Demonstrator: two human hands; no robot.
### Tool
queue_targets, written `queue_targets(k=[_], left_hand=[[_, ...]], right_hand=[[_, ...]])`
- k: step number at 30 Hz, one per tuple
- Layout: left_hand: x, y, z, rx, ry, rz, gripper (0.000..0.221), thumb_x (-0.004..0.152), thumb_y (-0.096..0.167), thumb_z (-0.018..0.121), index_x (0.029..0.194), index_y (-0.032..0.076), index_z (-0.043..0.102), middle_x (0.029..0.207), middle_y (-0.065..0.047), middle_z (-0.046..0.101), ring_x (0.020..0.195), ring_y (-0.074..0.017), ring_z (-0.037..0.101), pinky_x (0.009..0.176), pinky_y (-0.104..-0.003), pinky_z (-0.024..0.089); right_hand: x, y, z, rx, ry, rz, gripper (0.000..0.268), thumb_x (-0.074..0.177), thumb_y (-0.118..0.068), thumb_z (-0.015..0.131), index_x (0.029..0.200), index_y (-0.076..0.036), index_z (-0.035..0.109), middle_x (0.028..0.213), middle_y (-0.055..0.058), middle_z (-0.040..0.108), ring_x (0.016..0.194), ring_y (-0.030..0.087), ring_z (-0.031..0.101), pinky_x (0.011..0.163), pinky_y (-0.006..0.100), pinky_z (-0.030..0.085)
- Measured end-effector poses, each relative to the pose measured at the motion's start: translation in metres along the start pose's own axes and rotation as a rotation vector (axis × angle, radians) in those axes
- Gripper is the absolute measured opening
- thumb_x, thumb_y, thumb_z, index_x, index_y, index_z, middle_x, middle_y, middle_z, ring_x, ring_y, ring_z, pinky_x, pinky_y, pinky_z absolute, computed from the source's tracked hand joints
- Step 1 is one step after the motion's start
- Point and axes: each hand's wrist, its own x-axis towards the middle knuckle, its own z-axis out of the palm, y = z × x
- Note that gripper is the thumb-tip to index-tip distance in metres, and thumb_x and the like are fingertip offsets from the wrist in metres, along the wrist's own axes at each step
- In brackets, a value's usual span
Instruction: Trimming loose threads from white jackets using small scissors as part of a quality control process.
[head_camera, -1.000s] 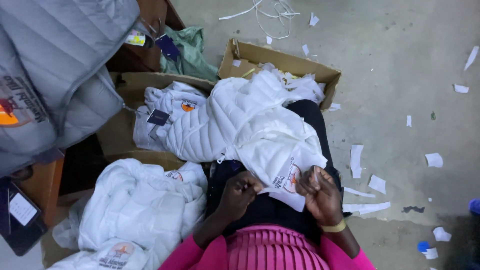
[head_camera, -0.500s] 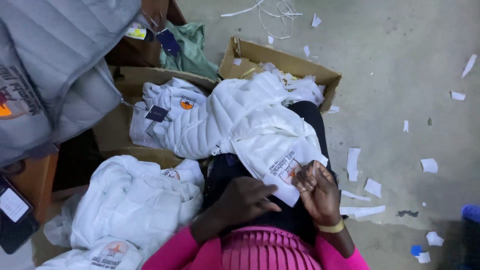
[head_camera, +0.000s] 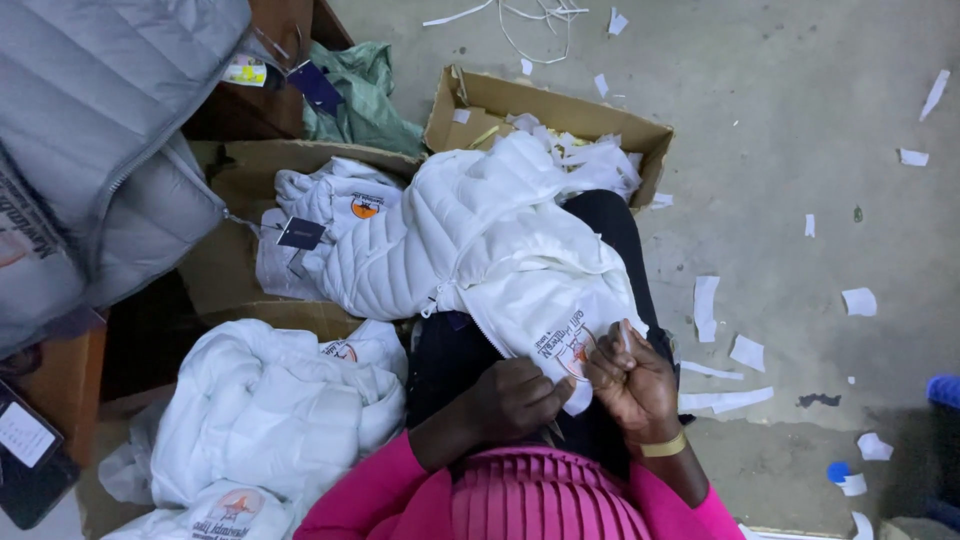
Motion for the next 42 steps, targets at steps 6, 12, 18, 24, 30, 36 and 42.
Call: queue_targets(k=[6, 12, 18, 24, 30, 36, 42], left_hand=[[-0.013, 0.004, 0.013, -0.091, -0.012, -0.079, 0.020, 0.109, 0.004, 0.058, 0.124, -0.008, 0.063, 0.083, -0.011, 0.054, 0.066, -0.0307, 0.056, 0.055, -0.045, 0.044], [-0.165, -0.058, -0.002, -0.456, 0.121, -0.833, 0.023, 0.104, 0.008, 0.064, 0.124, -0.001, 0.070, 0.119, -0.010, 0.082, 0.099, -0.0071, 0.078, 0.071, -0.014, 0.060], [0.013, -0.004, -0.049, -0.182, 0.000, -0.277, 0.018, 0.107, 0.014, 0.062, 0.092, 0.006, 0.067, 0.089, -0.012, 0.065, 0.076, -0.0349, 0.068, 0.062, -0.040, 0.057], [0.009, -0.017, -0.010, -0.369, 0.141, -0.526, 0.007, 0.106, 0.019, 0.064, 0.110, 0.017, 0.070, 0.099, -0.004, 0.070, 0.072, -0.0305, 0.076, 0.054, -0.035, 0.058], [0.039, -0.031, -0.013, -0.134, -0.079, -0.334, 0.051, 0.102, 0.036, 0.068, 0.142, 0.005, 0.066, 0.072, -0.011, 0.056, 0.056, -0.0310, 0.060, 0.051, -0.042, 0.051], [0.016, -0.033, 0.019, -0.222, 0.076, -0.431, 0.023, 0.102, 0.005, 0.071, 0.083, 0.006, 0.057, 0.069, -0.007, 0.047, 0.056, -0.0254, 0.050, 0.053, -0.040, 0.036], [-0.082, -0.112, -0.007, 0.110, 0.213, -0.686, 0.022, 0.096, 0.006, 0.048, 0.106, 0.008, 0.067, 0.106, -0.016, 0.073, 0.100, -0.0347, 0.072, 0.094, -0.047, 0.053]], right_hand=[[-0.009, -0.008, 0.011, -0.226, -0.143, -0.113, 0.031, 0.106, -0.015, 0.055, 0.077, -0.004, 0.052, 0.061, -0.003, 0.029, 0.050, 0.011, 0.027, 0.052, 0.028, 0.031], [0.005, -0.124, -0.032, -0.291, 0.080, -0.508, 0.038, 0.100, -0.010, 0.051, 0.069, -0.021, 0.033, 0.065, -0.010, 0.022, 0.054, 0.004, 0.018, 0.053, 0.021, 0.016], [0.004, -0.049, 0.054, -0.432, -0.035, -0.401, 0.034, 0.112, -0.019, 0.057, 0.082, -0.003, 0.054, 0.061, -0.010, 0.027, 0.054, 0.001, 0.026, 0.065, 0.020, 0.046], [-0.008, -0.028, 0.036, -0.504, -0.018, -0.375, 0.036, 0.111, -0.019, 0.055, 0.082, 0.004, 0.059, 0.063, -0.009, 0.027, 0.052, 0.003, 0.028, 0.051, 0.022, 0.041], [-0.013, -0.011, 0.032, -0.662, -0.037, -0.516, 0.034, 0.107, -0.028, 0.061, 0.083, -0.003, 0.062, 0.059, -0.002, 0.043, 0.051, 0.005, 0.036, 0.054, 0.025, 0.043], [-0.012, -0.007, 0.021, -0.453, 0.045, -0.337, 0.039, 0.108, -0.024, 0.060, 0.073, -0.008, 0.055, 0.059, -0.005, 0.022, 0.049, 0.008, 0.021, 0.048, 0.027, 0.024], [-0.021, -0.019, -0.002, -0.603, 0.173, -0.439, 0.034, 0.105, -0.021, 0.063, 0.074, -0.008, 0.055, 0.053, -0.003, 0.035, 0.047, 0.009, 0.030, 0.047, 0.027, 0.030]])
